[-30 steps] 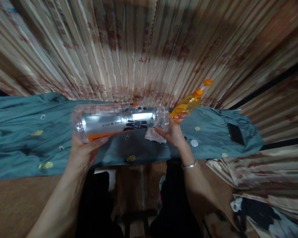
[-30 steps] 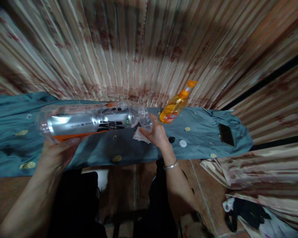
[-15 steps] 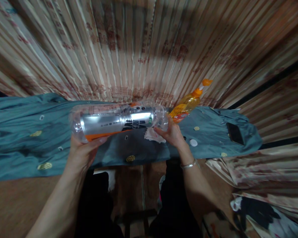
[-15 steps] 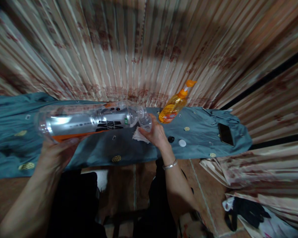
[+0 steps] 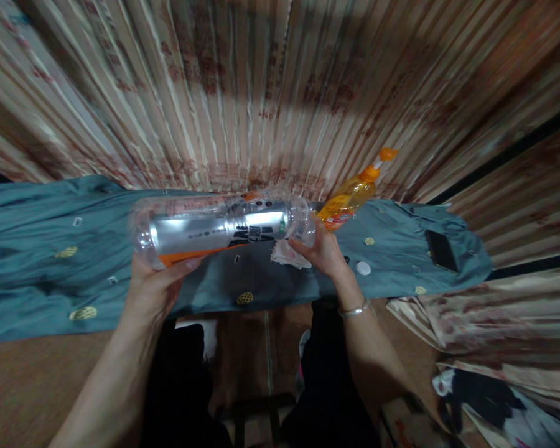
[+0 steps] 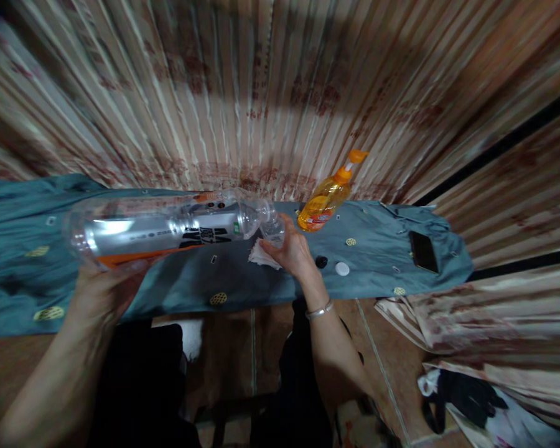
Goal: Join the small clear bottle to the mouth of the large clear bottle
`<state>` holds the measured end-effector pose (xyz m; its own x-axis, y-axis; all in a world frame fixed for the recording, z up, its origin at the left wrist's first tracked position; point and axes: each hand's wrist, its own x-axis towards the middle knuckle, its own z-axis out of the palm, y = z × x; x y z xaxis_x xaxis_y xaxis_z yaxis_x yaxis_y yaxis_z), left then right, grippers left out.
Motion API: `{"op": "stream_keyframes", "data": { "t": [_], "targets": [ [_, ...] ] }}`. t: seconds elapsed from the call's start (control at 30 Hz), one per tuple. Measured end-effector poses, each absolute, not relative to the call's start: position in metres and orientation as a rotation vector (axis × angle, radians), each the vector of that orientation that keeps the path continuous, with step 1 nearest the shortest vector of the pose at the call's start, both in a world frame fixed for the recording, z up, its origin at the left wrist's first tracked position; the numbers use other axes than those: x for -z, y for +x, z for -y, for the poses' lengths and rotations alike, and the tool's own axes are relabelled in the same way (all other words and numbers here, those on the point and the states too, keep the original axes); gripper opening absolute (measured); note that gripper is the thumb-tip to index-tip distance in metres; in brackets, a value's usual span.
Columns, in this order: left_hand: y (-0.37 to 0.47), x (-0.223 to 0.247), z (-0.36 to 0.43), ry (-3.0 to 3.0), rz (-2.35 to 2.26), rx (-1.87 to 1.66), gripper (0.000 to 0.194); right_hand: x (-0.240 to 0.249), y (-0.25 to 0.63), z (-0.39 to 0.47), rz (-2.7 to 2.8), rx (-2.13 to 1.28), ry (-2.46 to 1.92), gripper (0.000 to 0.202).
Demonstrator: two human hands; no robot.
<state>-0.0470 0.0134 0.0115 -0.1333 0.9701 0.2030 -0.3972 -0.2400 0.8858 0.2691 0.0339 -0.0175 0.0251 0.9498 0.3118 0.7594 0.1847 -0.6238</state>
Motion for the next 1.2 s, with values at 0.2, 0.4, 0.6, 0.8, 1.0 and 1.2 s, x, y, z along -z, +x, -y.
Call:
{"op": "stream_keyframes", "data": {
  "t": [0.2,0.4,0.6,0.8,1.0,1.2],
  "targets": [
    [-0.036,-0.024,-0.010,0.901,-0.857,-1.669,0.087,0.018,0.269,-0.034,1.771,-0.344,-1.614,0.079],
    [-0.037,-0.022,-0.009,0.944,-0.860,-1.655,0.074,0.020,0.270,-0.034,1.769,-0.330,-1.593,0.076],
    [-0.045,-0.013,-0.011,0.989,-0.869,-1.625,0.074,0.018,0.269,-0.033,1.769,-0.334,-1.592,0.075],
    [-0.044,-0.013,-0.012,0.998,-0.883,-1.616,0.072,0.017,0.268,-0.033,1.756,-0.340,-1.610,0.073],
    [-0.036,-0.023,-0.010,0.953,-0.888,-1.665,0.076,0.017,0.268,-0.032,1.754,-0.342,-1.611,0.073],
    [-0.038,-0.020,-0.011,0.982,-0.898,-1.642,0.079,0.018,0.268,-0.033,1.759,-0.333,-1.593,0.072]
  ]
}}
